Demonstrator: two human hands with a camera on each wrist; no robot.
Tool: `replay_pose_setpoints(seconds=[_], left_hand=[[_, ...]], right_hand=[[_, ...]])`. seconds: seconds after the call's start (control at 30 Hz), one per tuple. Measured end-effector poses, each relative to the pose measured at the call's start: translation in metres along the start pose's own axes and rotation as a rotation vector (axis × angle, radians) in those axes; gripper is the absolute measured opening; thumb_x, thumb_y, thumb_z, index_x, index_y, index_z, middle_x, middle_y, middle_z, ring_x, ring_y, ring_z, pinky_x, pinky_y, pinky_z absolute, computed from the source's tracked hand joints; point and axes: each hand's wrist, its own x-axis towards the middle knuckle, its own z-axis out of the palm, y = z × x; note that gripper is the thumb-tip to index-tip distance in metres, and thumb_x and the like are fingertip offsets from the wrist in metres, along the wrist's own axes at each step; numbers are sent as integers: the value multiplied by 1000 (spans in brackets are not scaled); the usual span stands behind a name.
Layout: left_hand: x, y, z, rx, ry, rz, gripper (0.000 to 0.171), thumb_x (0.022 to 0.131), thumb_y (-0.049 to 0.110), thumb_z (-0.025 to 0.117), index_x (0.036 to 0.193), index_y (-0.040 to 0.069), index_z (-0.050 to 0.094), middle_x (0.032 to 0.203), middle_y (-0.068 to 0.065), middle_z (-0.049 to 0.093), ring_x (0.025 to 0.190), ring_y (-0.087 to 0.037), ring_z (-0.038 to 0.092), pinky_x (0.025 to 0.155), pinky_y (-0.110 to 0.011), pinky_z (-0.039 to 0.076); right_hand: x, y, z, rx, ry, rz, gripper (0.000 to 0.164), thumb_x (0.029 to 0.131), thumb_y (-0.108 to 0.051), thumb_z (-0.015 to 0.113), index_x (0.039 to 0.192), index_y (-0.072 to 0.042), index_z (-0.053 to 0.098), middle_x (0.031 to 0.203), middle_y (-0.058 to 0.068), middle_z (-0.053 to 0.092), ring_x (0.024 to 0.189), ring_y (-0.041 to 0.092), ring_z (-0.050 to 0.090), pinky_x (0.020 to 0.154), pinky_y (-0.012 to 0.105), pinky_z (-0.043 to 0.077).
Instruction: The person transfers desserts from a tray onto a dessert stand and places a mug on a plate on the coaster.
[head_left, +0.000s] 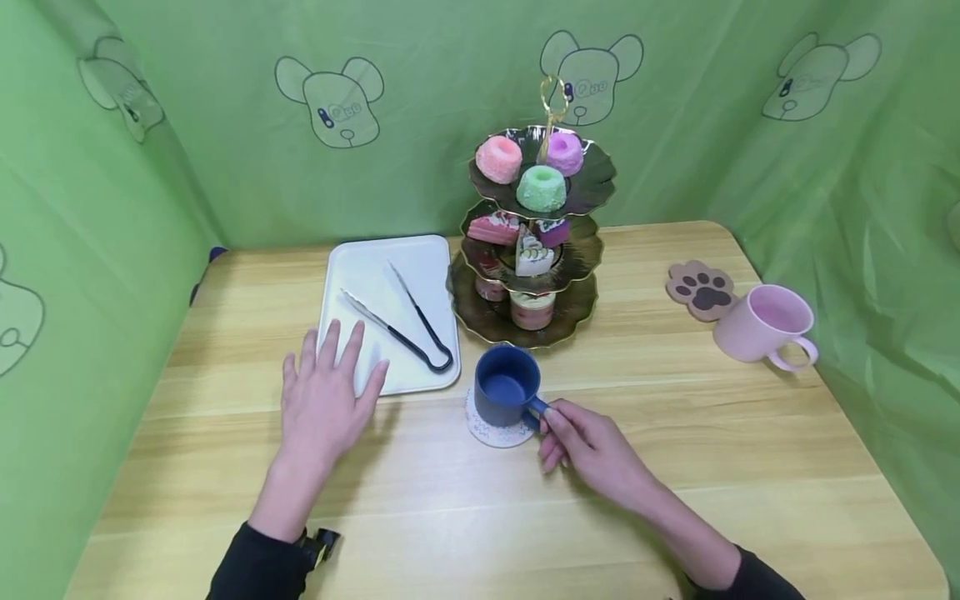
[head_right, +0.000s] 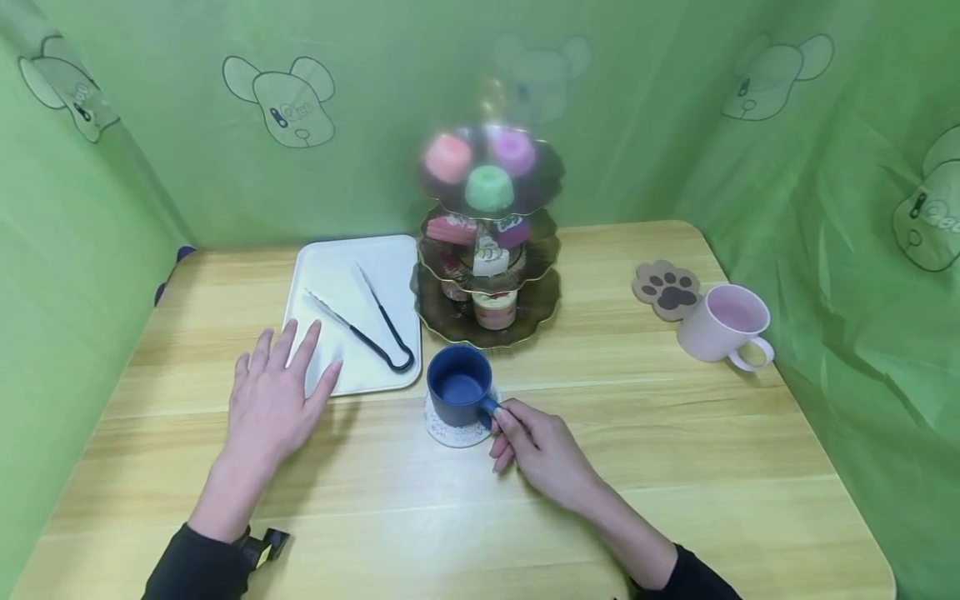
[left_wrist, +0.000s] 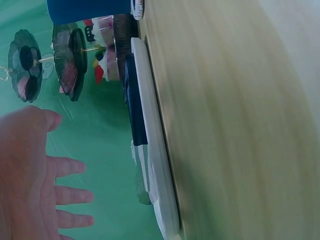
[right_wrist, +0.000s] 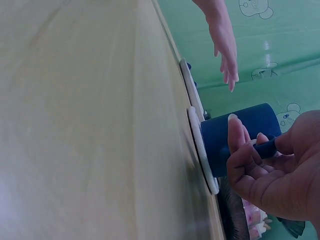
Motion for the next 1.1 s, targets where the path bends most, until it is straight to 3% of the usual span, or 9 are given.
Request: replay_pose_setpoints(seconds=[0.33,0.53,0.7,0.83,0.97,1.1], left_hand=[[2,1,5,15,-23,8,73,110,62,33,164,13,37,167,-25,32,153,-53,23,117,-76,18],[2,3,3,5,-34,3,73,110,62,33,165,13,36,168,-25,30,153,-53,22,117,-76,17],[-4,3,5,4,-53,-15,75,110,63,30,165,12,35,168,-25,29,153,-53,21,117,-76,16],[-5,3,6,-3,-46,-11,75,110,63,31,165,12,35,168,-26,29,153,-54,22,116,-77,17],[-3,7,8,-19,-29,7,75,110,63,32,165,11,35,168,-26,29,152,-55,23,115,-78,18],[-1,14,9,-39,-23,20,75,110,62,33,163,10,38,167,-27,30,152,-55,24,115,-78,18]], right_hand=[[0,-1,4,-15,-1,-7,34,115,-27,48,108,1,65,87,9,73,76,25,76,74,38,62],[-6,0,-10,-126,29,-88,26,114,-24,51,126,-6,65,91,7,76,73,22,75,72,35,61],[-14,4,-52,-308,199,-43,33,114,-29,50,135,-5,60,96,10,73,76,24,72,64,32,59],[-6,8,-105,-497,289,10,46,115,-32,47,141,5,53,114,24,69,91,34,70,78,46,60],[20,5,-153,-686,275,109,61,114,-31,45,152,15,34,142,45,44,124,58,52,104,70,43],[63,-4,-188,-820,194,255,70,110,-24,43,158,17,12,154,54,16,141,70,23,114,76,22]])
